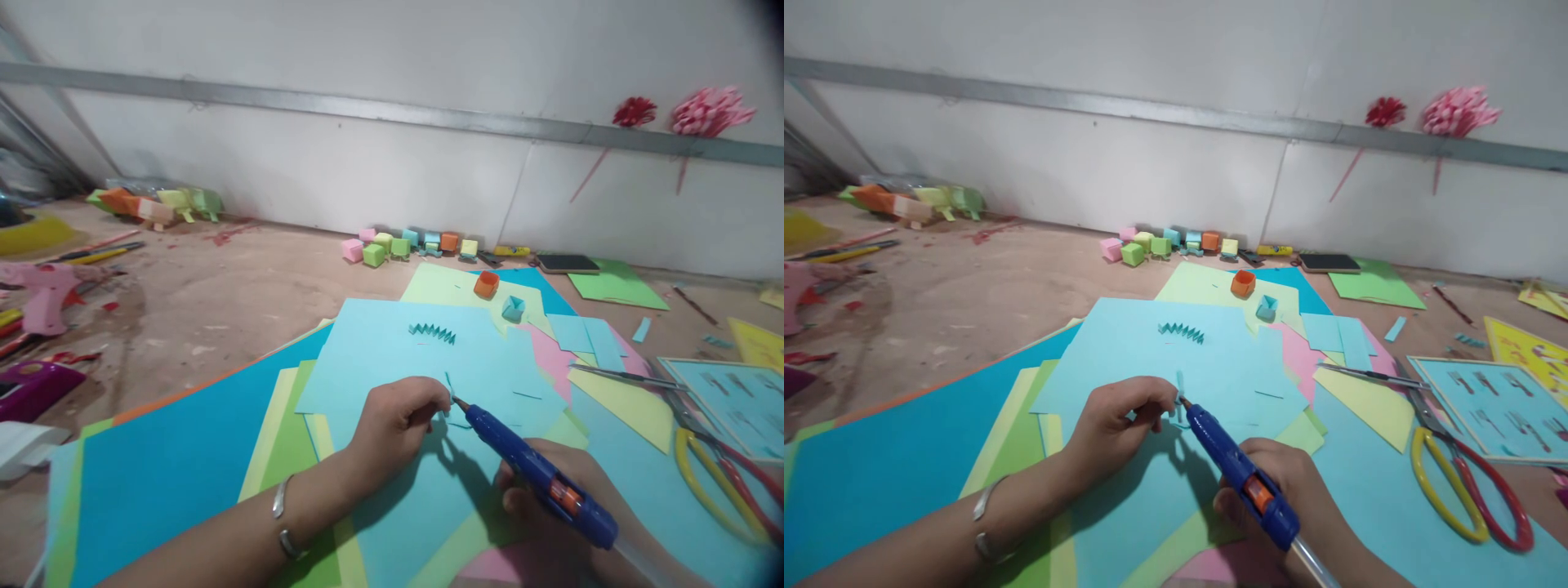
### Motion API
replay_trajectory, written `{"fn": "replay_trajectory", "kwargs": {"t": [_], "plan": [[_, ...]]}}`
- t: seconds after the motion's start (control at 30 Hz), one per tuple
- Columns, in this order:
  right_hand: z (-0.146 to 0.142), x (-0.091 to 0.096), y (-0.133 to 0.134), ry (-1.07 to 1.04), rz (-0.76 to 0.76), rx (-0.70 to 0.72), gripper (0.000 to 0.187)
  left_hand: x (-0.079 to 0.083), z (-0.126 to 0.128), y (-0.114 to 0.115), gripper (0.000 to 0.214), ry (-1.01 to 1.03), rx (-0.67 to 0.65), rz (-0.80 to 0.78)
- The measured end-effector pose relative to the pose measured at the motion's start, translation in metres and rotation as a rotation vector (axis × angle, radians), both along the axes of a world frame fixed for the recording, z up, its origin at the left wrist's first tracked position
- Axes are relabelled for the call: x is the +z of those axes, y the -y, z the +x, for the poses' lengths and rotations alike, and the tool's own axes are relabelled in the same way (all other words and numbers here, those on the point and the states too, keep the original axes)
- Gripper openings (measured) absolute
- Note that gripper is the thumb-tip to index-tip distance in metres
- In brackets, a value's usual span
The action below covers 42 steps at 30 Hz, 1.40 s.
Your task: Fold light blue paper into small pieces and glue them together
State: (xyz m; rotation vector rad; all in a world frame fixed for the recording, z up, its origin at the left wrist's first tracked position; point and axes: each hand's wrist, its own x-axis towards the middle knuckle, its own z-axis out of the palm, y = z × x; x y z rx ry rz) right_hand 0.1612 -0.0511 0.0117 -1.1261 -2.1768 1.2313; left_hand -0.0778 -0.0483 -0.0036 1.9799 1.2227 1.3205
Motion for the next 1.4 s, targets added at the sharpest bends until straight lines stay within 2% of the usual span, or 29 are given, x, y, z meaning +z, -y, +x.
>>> {"fn": "replay_trajectory", "kwargs": {"t": [0.17, 0.3, 0.43, 0.6, 0.8, 1.0, 1.2, 1.4], "plan": [[-0.003, 0.006, 0.001, -0.022, -0.067, -0.032, 0.032, -0.001, 0.0, 0.0, 0.025, -0.003, 0.007, -0.001], [-0.004, 0.007, 0.003, -0.04, -0.059, -0.129, 0.03, -0.001, -0.001, -0.001, 0.026, 0.0, 0.006, 0.017], [0.0, 0.0, 0.004, 0.006, -0.08, -0.25, 0.021, -0.002, 0.0, 0.0, 0.028, 0.032, -0.004, -0.004], [0.005, -0.006, 0.003, -0.068, -0.092, -0.264, 0.02, -0.001, 0.002, 0.0, 0.028, 0.171, 0.009, -0.089], [-0.001, 0.005, 0.0, -0.143, -0.085, -0.354, 0.027, -0.002, 0.013, 0.007, 0.02, 0.305, -0.033, -0.288], [-0.017, -0.006, 0.009, -0.277, -0.213, -0.442, 0.033, -0.003, 0.029, 0.024, 0.02, 0.187, -0.059, -0.287], [-0.022, -0.009, 0.01, -0.346, -0.167, -0.471, 0.029, -0.005, 0.028, 0.027, 0.017, 0.026, -0.091, -0.173], [-0.024, -0.012, 0.011, -0.308, -0.132, -0.499, 0.026, -0.002, 0.028, 0.024, 0.015, -0.014, -0.107, -0.257]]}}
